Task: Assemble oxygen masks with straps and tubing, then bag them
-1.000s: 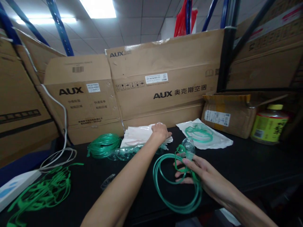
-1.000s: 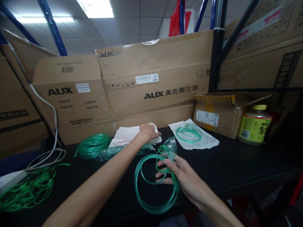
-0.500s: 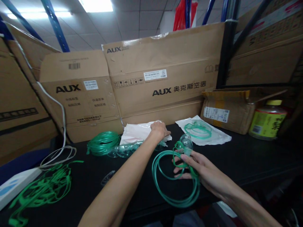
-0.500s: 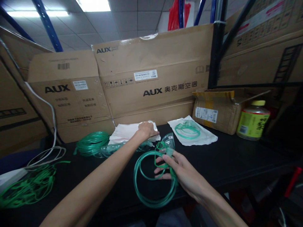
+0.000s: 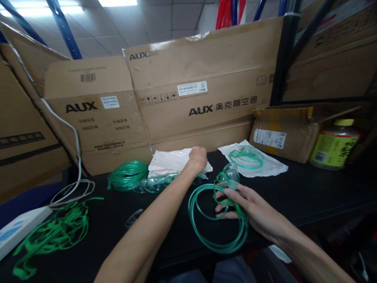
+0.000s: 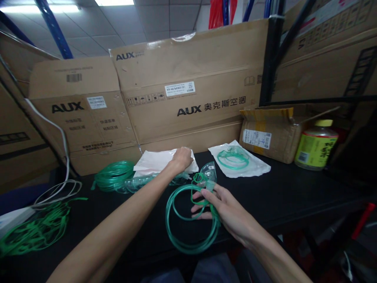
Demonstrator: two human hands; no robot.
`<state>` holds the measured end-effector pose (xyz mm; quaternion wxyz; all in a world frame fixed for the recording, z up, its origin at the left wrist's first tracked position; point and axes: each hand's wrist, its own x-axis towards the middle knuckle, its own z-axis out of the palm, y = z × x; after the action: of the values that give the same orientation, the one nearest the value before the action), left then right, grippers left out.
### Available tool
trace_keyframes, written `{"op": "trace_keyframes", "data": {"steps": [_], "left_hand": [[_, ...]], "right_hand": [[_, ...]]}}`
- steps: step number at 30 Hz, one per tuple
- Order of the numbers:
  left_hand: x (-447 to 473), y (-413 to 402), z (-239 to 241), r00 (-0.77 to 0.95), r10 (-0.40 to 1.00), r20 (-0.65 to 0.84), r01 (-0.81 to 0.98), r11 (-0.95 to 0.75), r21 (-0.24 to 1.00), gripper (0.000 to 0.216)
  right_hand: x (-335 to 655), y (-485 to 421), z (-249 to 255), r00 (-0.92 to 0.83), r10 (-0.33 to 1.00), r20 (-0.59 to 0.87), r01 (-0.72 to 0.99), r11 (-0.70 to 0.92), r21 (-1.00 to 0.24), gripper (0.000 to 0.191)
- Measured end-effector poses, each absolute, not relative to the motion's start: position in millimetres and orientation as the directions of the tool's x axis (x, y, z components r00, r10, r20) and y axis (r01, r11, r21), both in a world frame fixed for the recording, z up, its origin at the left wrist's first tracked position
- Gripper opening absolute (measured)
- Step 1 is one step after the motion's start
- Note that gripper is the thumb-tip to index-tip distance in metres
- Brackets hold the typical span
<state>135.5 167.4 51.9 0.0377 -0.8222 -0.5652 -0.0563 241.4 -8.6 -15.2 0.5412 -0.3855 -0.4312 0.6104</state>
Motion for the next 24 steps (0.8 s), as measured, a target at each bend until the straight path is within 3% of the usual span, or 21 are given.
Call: {"op": "trace_keyframes", "data": {"steps": [5,13,24], "left_hand": [[130.3,178.0,50.3,0.287,0.950,0.126,0.952,-0.297,0.072,0.034],[115.7,200.6,51.1,0.259,0.965,-0.034,0.946,-0.247,0.211,0.033],[120.8,186.0,47.1,0.269,0.961,0.063,0.961,-0.272,0.042,0.035]], "right_hand": [[241.2,-9.1,-14.3,-0.128,0.992,-0.002,-0.328,-0.044,-0.944,0.030],[241.9,-8.8,-14.9,-0.123,0.992,-0.003,-0.331,-0.044,-0.943,0.035],[243.9,-8.6,-18.8,-0.136,0.991,0.001,-0.309,-0.041,-0.950,0.028]]}}
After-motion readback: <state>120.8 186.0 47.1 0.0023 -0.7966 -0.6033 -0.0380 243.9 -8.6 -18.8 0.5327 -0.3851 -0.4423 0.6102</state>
